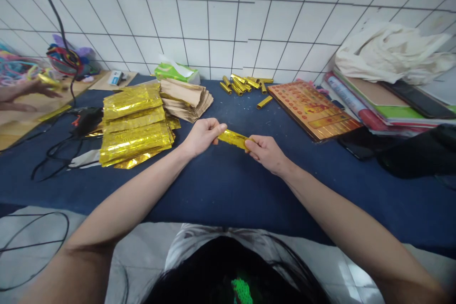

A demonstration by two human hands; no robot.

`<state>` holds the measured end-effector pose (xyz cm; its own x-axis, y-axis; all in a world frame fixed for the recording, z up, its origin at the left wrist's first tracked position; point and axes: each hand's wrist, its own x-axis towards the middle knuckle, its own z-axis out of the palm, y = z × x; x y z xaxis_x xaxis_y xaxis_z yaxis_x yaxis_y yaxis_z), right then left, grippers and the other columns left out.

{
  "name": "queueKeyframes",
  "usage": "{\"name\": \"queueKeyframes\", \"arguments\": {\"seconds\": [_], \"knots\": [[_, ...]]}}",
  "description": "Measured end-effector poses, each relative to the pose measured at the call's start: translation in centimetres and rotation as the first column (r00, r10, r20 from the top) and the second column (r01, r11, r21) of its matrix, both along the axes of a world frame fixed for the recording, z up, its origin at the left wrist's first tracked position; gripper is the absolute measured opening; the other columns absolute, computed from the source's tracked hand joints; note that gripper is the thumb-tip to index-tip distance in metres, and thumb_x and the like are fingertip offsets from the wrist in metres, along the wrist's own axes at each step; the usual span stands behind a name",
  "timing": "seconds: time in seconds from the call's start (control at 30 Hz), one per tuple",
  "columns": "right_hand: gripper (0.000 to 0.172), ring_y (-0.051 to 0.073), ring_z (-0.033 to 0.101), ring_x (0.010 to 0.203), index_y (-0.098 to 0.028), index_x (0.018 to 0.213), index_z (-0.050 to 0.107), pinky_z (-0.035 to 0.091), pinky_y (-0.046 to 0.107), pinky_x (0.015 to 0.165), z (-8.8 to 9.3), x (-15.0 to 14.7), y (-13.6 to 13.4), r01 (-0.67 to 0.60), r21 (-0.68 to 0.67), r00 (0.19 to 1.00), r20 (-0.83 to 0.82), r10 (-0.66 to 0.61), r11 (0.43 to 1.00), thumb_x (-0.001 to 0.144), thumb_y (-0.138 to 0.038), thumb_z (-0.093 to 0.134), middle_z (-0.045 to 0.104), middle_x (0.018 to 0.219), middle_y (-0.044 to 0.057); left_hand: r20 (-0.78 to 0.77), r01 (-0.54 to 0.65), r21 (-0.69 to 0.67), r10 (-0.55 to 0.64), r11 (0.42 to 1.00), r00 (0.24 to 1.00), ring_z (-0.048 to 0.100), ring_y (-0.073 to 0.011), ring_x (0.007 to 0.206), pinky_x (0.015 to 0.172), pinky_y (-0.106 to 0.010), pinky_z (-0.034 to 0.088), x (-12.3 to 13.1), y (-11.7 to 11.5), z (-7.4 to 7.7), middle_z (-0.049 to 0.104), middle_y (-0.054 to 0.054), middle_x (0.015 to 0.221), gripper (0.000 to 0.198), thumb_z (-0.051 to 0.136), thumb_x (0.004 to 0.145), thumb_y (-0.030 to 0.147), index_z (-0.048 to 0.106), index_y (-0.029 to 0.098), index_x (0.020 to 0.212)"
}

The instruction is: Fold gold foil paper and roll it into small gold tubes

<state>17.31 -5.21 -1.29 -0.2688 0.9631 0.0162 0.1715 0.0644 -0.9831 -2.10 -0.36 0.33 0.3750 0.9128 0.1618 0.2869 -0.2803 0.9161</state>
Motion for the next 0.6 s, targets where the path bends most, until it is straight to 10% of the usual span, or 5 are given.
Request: {"name": "queueKeyframes", "arguments": {"seconds": [0.17, 0.6], "knots": [[0.035, 0.003, 0.022, 0.035, -0.017, 0.062, 0.047, 0.013, 0.020, 0.036, -0.09, -0.07, 0.18, 0.061, -0.070, 0.994, -0.084, -0.066, 0.996, 0.077, -0.048, 0.053, 0.032, 0.041, -0.009, 0.033, 0.182, -0.105, -0.180, 0.978, 0.983, 0.047, -0.0088, 0.043, 0.050, -0.021, 0.035, -0.17, -0.04, 0.28, 0.054, 0.000, 0.043, 0.049, 0.040, 0.080, 0.058, 0.052, 0.015, 0.062], [0.035, 0.004, 0.030, 0.033, -0.018, 0.065, 0.046, 0.022, 0.020, 0.035, -0.07, -0.17, 0.04, -0.017, -0.172, 0.989, -0.148, -0.008, 0.985, 0.077, -0.050, 0.054, 0.038, 0.041, -0.009, -0.006, 0.048, -0.014, -0.048, 0.999, 0.999, 0.033, -0.0049, 0.035, 0.041, -0.019, 0.025, -0.17, -0.22, 0.41, 0.042, 0.005, 0.037, 0.039, 0.047, 0.080, 0.047, 0.045, 0.016, 0.055]]}}
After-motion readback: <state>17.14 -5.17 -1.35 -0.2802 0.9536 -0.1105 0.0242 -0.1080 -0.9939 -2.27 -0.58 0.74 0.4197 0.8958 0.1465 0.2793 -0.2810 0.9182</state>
